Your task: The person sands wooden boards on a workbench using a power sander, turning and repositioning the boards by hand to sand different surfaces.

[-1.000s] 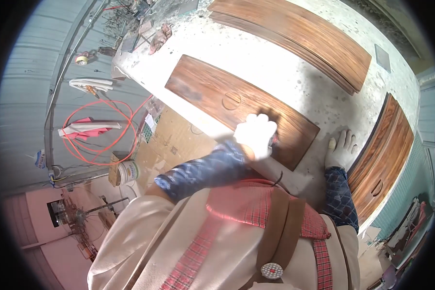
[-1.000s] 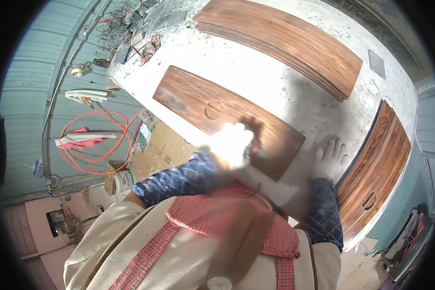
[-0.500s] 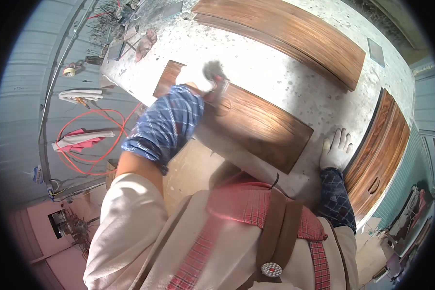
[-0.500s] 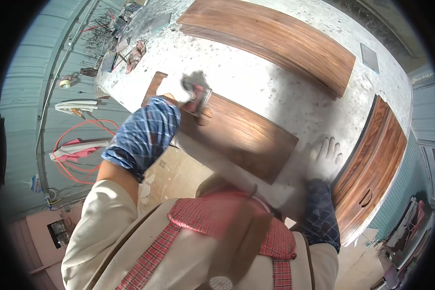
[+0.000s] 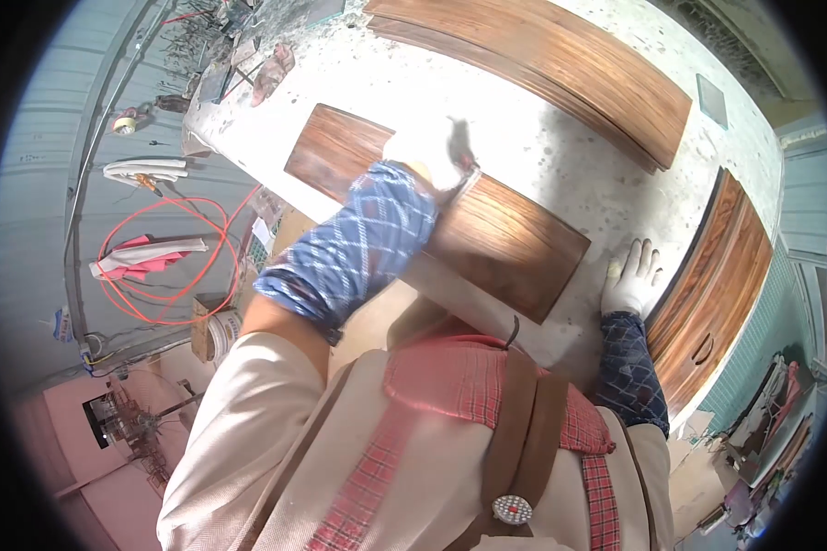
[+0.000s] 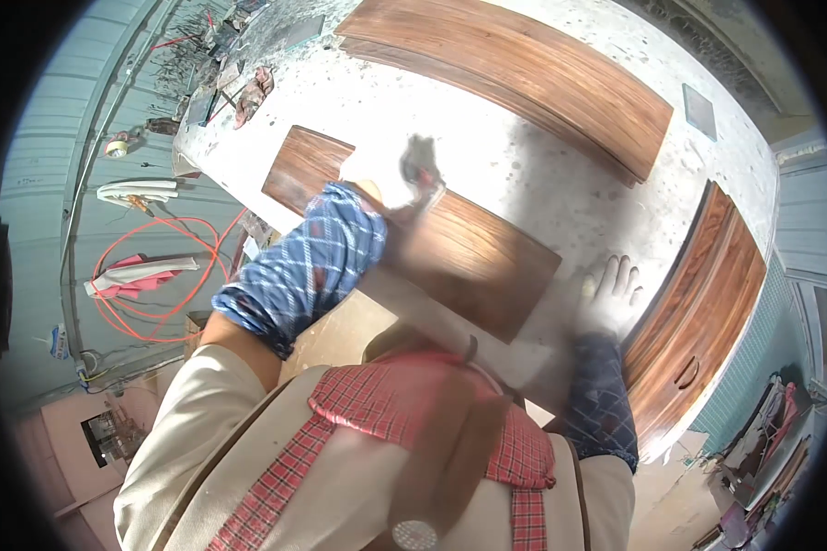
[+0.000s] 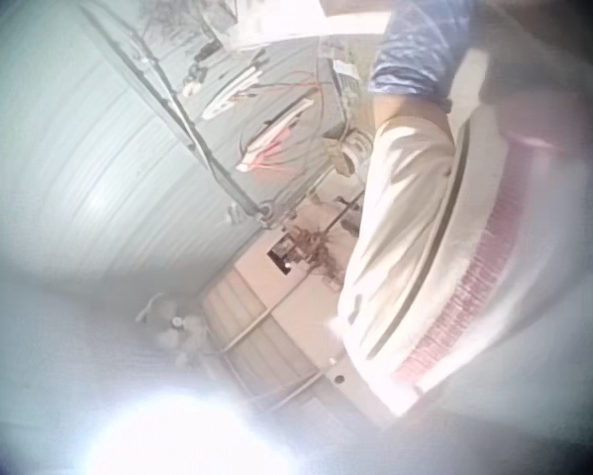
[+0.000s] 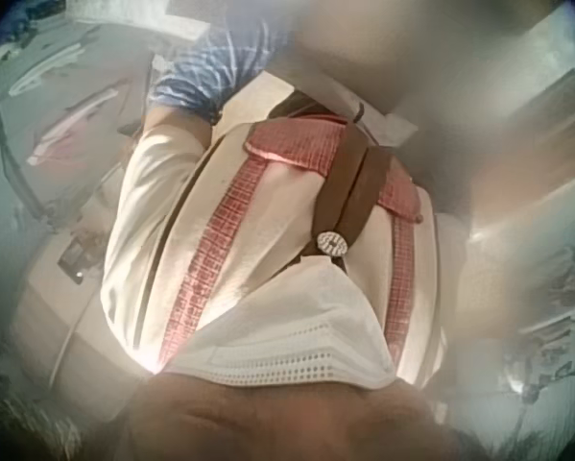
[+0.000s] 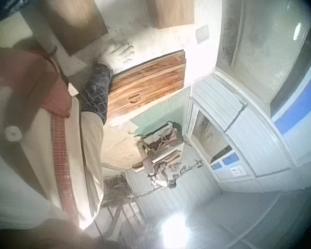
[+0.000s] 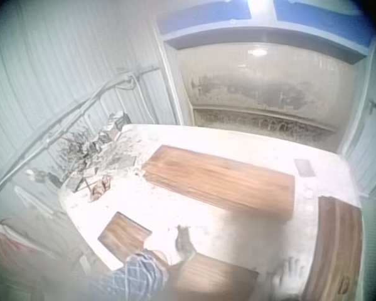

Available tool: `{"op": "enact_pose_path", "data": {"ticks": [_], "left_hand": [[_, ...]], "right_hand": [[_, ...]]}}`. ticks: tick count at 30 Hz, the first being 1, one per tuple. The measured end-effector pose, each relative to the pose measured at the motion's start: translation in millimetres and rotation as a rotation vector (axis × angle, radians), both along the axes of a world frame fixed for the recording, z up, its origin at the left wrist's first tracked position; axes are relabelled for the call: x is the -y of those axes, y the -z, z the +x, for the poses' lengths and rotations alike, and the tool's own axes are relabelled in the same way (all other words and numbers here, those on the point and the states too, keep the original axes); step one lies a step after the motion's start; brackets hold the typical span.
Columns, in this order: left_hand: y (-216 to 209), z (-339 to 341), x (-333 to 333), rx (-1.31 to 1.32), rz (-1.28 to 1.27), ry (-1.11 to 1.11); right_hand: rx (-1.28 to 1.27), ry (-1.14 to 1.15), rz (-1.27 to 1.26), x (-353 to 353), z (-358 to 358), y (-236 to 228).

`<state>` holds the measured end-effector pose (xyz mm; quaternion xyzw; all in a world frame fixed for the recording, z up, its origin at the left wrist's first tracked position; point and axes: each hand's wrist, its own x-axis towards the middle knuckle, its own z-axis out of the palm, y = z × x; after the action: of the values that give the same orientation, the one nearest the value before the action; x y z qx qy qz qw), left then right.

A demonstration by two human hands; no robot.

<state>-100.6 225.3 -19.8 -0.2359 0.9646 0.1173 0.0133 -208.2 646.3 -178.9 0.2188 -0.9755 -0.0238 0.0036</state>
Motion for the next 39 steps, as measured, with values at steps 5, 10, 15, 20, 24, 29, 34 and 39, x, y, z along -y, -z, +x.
{"op": "enact_pose_path", "data": {"ticks": [5, 10, 15, 20, 24, 29, 34, 39], "left_hand": [[-22.3, -24.5, -124.6, 0.125, 0.087, 0.173], [2.6, -14.3, -200.2, 0.295, 0.058, 0.394], [-20.3, 50.0, -162.8, 0.302, 0.212, 0.338], [27.8, 115.8, -59.6, -0.192, -0.097, -0.016], [-8.5, 132.3, 65.0, 0.057, -0.016, -0.122], [6.7, 147.2, 226.6, -0.019, 0.08, -0.296], [1.9, 110.9, 254.4, 0.148, 0.091, -0.13], [-20.7, 79.7, 148.0, 0.28, 0.135, 0.118]], "right_hand": [[-0.054, -0.024, 0.002, 6.3, 3.4, -4.9], [-0.058, -0.031, -0.008, 8.6, 3.8, -9.5], [-0.137, -0.052, -0.004, 2.5, 1.7, -2.7], [-0.137, -0.071, 0.082, 1.8, 5.5, -13.3], [-0.019, 0.124, -0.024, 1.1, 6.2, 7.8], [0.118, -0.098, -0.19, 142.5, 105.7, -72.0], [0.114, -0.637, -0.424, 239.5, 192.0, -59.8], [0.123, -0.623, -0.282, 290.2, 200.1, -57.7]]}}
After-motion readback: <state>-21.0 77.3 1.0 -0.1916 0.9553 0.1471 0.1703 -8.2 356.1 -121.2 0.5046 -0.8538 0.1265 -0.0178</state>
